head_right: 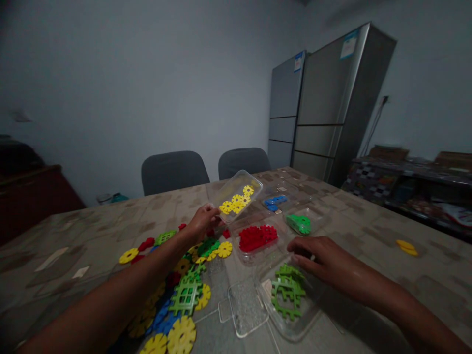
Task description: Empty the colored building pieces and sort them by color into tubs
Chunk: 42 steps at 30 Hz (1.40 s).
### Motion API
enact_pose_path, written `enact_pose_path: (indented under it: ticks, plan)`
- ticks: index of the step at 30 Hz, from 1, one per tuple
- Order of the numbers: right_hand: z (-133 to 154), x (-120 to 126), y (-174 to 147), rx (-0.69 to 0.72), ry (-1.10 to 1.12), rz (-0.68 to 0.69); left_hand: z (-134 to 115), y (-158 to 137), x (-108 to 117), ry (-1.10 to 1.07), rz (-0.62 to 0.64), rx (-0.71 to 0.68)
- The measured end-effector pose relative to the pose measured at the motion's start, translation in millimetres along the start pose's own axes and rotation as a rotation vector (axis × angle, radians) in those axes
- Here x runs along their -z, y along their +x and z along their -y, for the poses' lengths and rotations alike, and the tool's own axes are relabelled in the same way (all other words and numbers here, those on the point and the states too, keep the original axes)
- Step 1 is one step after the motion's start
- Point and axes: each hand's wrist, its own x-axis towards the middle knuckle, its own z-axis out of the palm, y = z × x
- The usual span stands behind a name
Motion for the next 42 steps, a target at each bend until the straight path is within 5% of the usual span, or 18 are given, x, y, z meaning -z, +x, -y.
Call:
enact_pose_path:
  ticks: [7,16,35,42]
  plan:
    - [14,-12,-6,-0.111,-0.131,0.237,-2,-14,3,-0.026,0.019,0.029]
    - [23,-30,19,-0.105,-0.324,0.292,0,-19,8,-0.05,-0.008,0.038]
    - [17,-35,26,-0.105,0.082,0.398,-8,-46,22,-0.079,0.025,0.023]
    - [14,-20,26,-0.044,0.314,0.228,-13,-68,27,-0.12,0.084,0.015]
